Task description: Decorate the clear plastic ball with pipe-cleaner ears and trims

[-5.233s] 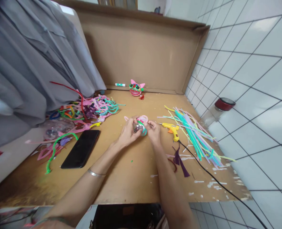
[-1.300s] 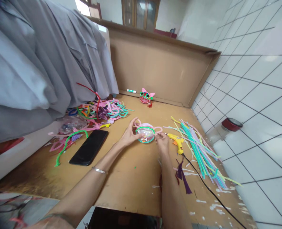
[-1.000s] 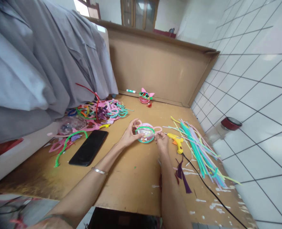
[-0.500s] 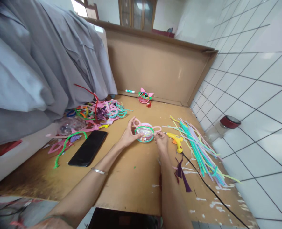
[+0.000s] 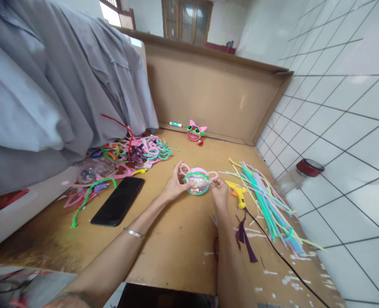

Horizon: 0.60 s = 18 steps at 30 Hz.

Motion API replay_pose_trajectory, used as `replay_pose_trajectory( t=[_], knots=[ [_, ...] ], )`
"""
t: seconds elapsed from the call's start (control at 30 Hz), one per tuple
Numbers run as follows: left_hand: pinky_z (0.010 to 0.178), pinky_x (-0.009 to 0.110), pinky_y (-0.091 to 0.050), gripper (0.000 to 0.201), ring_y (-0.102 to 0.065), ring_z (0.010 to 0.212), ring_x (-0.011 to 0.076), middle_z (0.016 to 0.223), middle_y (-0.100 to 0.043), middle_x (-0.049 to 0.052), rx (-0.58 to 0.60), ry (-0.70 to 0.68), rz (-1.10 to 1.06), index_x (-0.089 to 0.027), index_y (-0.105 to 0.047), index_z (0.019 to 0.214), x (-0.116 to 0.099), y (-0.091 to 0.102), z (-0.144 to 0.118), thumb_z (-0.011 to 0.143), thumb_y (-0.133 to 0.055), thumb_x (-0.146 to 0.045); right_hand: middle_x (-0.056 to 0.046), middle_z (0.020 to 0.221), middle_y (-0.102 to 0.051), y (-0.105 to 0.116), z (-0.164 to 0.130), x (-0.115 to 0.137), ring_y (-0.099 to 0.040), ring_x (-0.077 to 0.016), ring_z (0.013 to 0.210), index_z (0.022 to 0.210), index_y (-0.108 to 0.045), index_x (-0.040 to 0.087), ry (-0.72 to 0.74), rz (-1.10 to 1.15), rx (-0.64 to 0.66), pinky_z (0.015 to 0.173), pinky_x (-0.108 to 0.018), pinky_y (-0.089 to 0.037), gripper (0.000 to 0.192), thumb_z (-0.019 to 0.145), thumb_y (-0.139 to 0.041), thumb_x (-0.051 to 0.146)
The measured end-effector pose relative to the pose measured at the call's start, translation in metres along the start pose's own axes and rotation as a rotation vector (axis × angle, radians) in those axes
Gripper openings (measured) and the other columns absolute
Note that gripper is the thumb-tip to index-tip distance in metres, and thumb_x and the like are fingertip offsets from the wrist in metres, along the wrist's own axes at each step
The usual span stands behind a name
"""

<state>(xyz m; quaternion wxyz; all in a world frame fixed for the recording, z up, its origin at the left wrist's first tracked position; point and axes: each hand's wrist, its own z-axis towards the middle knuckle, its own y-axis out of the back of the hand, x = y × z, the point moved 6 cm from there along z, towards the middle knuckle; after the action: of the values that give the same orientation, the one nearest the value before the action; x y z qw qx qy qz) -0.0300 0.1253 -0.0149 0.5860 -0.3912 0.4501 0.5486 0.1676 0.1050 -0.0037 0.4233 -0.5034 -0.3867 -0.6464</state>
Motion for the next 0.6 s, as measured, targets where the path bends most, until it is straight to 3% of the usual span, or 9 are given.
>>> replay_pose_trajectory(
  t=[0.17, 0.3, 0.47, 0.6],
  knots=[
    [0.087, 0.036, -0.053, 0.115, -0.062, 0.105, 0.0216, 0.131, -0.050, 0.014, 0.012, 0.118, -0.186, -0.026, -0.018, 0.149, 0.008, 0.000, 0.001, 0.056, -0.085, -0.036, 0.001, 0.063, -0.060, -0.001, -0.001, 0.008, -0.049, -0.0146, 0.060, 0.064, -0.059, 0.020, 0.087, -0.051, 0.001, 0.061, -0.027, -0.040, 0.017, 0.060, -0.058, 0.036],
    [0.087, 0.034, -0.052, 0.126, -0.061, 0.102, 0.0200, 0.124, -0.053, 0.011, 0.040, 0.201, -0.245, -0.028, -0.015, 0.149, 0.013, 0.002, 0.002, 0.048, -0.090, -0.035, 0.001, 0.064, -0.058, -0.001, -0.001, 0.011, -0.048, -0.0141, 0.060, 0.063, -0.058, 0.020, 0.126, -0.100, 0.001, 0.061, -0.027, -0.039, 0.015, 0.063, -0.055, 0.035],
    [0.085, 0.031, -0.052, 0.131, -0.059, 0.088, 0.0142, 0.101, -0.055, 0.001, 0.042, 0.138, -0.205, -0.025, -0.015, 0.151, 0.012, 0.000, 0.003, 0.045, -0.091, -0.036, 0.001, 0.064, -0.059, -0.002, -0.002, 0.011, -0.051, -0.0149, 0.061, 0.065, -0.058, 0.020, 0.082, -0.026, 0.044, 0.059, -0.027, -0.039, 0.015, 0.062, -0.058, 0.035],
    [0.085, 0.031, -0.051, 0.130, -0.059, 0.087, 0.0144, 0.101, -0.055, 0.001, 0.023, 0.146, -0.212, -0.023, -0.015, 0.151, 0.011, -0.002, 0.002, 0.046, -0.091, -0.036, 0.003, 0.057, -0.055, -0.002, -0.003, 0.008, -0.045, -0.0125, 0.053, 0.064, -0.058, 0.020, 0.002, 0.052, 0.043, 0.054, -0.026, -0.036, 0.019, 0.061, -0.062, 0.039]
  ],
)
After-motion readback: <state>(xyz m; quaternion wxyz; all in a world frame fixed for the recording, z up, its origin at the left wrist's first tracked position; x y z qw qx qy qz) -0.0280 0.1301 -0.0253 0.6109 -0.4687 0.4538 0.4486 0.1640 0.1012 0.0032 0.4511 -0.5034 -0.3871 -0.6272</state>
